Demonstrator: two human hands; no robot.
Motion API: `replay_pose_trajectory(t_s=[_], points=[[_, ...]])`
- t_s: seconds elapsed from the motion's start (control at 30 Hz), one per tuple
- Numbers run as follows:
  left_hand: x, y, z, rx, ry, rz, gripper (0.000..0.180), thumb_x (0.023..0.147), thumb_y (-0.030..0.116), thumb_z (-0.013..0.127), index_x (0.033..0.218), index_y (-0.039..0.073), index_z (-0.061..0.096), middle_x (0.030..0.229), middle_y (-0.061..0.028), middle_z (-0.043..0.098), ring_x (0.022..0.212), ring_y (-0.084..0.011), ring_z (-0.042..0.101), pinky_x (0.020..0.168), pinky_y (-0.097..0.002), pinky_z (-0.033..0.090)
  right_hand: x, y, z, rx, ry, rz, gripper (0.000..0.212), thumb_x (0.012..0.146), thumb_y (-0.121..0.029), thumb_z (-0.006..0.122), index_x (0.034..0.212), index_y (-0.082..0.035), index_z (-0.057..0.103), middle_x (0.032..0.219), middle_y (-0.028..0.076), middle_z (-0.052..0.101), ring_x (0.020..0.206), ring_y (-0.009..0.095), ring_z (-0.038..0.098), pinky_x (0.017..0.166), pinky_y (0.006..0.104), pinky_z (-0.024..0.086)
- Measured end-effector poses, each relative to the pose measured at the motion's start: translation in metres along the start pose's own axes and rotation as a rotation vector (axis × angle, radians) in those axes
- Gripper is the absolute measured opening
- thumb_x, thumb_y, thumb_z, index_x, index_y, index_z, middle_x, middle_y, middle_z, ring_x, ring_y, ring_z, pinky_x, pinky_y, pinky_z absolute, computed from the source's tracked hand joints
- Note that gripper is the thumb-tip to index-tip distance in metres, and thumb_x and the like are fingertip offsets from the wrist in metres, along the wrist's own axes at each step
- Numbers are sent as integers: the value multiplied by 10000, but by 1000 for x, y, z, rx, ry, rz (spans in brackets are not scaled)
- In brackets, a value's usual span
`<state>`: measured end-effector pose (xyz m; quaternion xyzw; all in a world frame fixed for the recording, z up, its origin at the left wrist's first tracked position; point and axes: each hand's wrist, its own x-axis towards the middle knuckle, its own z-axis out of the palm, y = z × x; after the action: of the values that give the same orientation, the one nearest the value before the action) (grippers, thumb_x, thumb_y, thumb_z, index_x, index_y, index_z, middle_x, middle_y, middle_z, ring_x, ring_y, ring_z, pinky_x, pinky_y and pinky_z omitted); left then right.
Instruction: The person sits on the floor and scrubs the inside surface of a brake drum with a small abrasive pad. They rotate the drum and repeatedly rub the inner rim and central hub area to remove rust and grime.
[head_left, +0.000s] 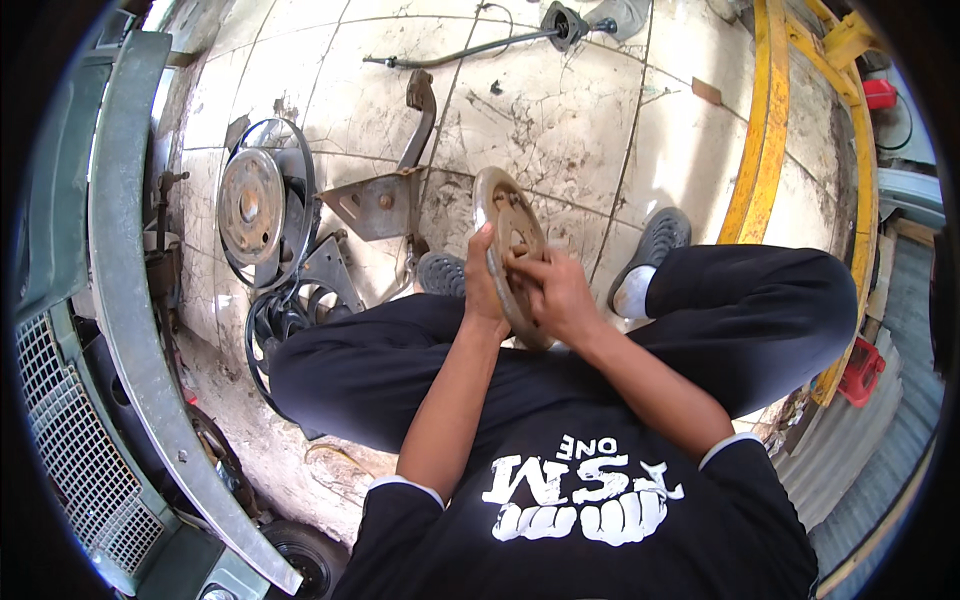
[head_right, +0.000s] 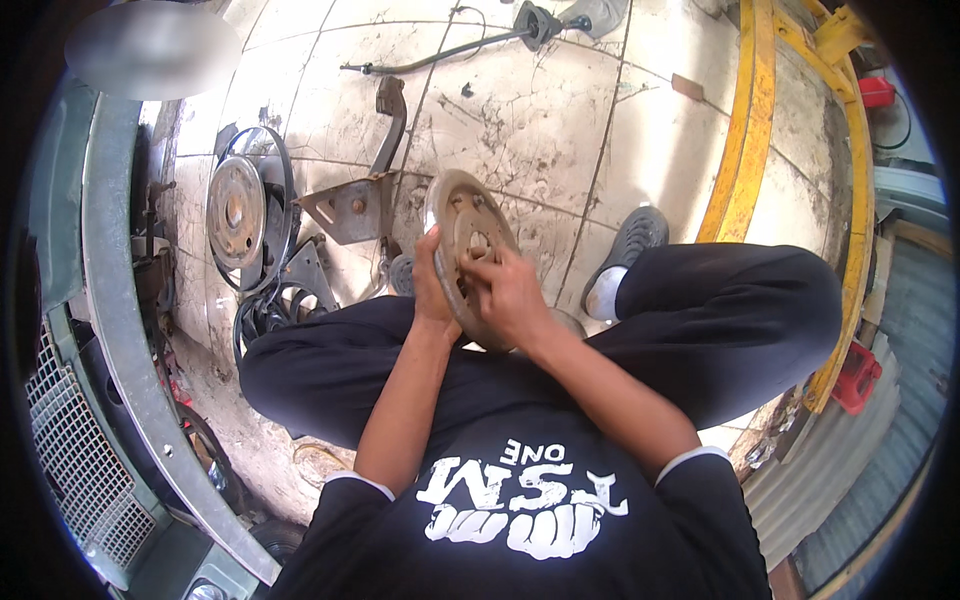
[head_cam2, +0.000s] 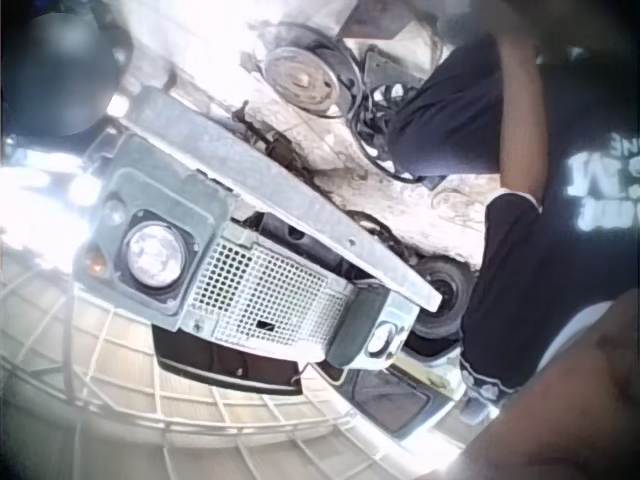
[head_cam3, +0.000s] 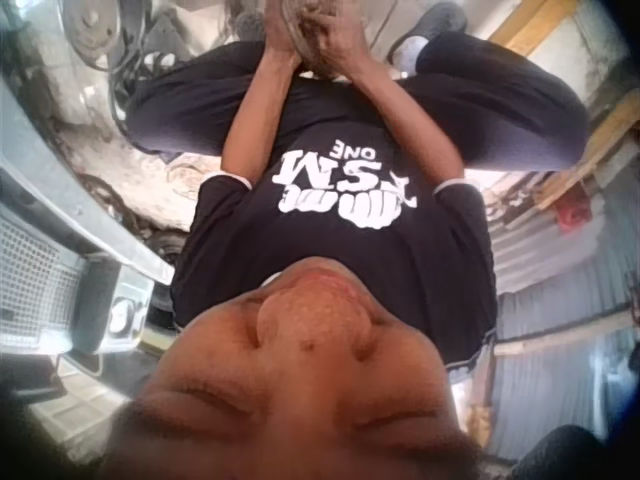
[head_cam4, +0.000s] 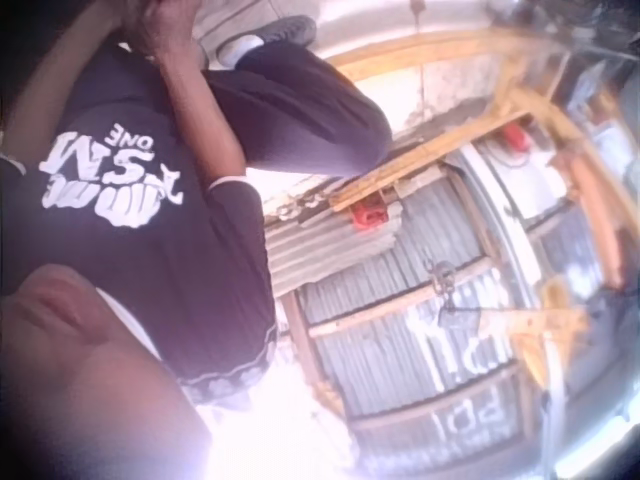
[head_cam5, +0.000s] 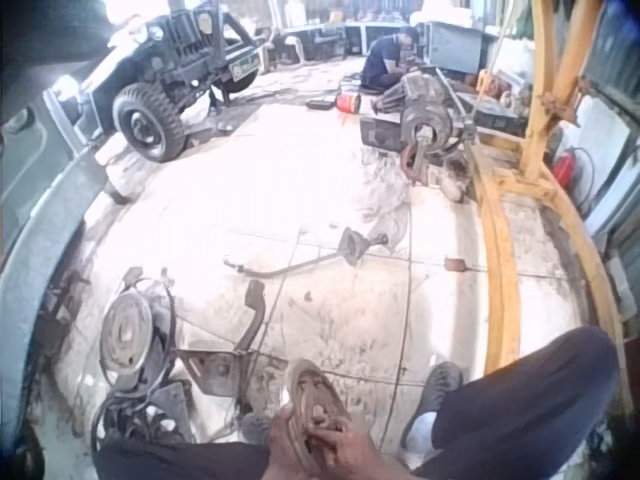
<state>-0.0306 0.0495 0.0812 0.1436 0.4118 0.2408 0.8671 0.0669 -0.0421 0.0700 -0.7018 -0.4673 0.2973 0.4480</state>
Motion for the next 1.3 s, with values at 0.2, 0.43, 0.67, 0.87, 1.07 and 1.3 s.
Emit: replay_pose_trajectory(t_s=[0.2, 0.43, 0.67, 0.87, 1.07, 1.3], points=[[-5, -3, 6, -33, 65, 42, 590, 1000, 534, 547, 1350, 61, 588, 1130, -122, 701, 971, -243, 702, 894, -399, 586, 14, 5, 1, 32, 28, 149, 270, 887, -30, 714, 1138, -65, 808, 986, 238, 709, 908, 412, 708, 840, 451, 566], [-8, 8, 11, 125, 71, 33, 606, 1037, 526, 450, 1392, 53, 584, 1258, -130, 698, 1110, -249, 694, 984, -398, 555, 20, 6, 7, 89, -4, 224, 252, 922, -77, 702, 1151, -57, 805, 999, 236, 701, 936, 408, 710, 850, 461, 564], [-3, 1, -2, 219, 53, -41, 666, 1048, 578, 448, 1454, 59, 546, 1318, -110, 671, 1180, -246, 665, 1017, -392, 535, 17, -8, -17, 283, -79, 362, 284, 921, -38, 679, 1178, -70, 796, 1124, 208, 716, 949, 389, 727, 870, 419, 583], [-6, -3, 10, 186, 40, 5, 652, 1066, 554, 448, 1470, 49, 533, 1343, -124, 660, 1210, -249, 653, 1051, -401, 524, 9, -10, -11, 174, 38, 175, 332, 915, -16, 650, 1219, -58, 777, 1121, 220, 702, 998, 406, 705, 894, 433, 567], [-4, -5, 13, 150, 71, 22, 652, 1042, 543, 485, 1432, 25, 547, 1301, -141, 665, 1169, -253, 665, 1020, -392, 538, 19, 9, -4, 103, 42, 177, 366, 917, 10, 625, 1251, -54, 764, 1121, 227, 688, 1038, 409, 689, 906, 438, 556], [2, 3, 5, 140, 24, -38, 607, 1023, 536, 527, 1367, 39, 582, 1213, -104, 686, 1070, -226, 687, 910, -359, 574, 29, 14, -7, 200, 40, 262, 309, 930, -61, 664, 1214, -74, 785, 1218, 227, 697, 1067, 403, 704, 929, 426, 563]])
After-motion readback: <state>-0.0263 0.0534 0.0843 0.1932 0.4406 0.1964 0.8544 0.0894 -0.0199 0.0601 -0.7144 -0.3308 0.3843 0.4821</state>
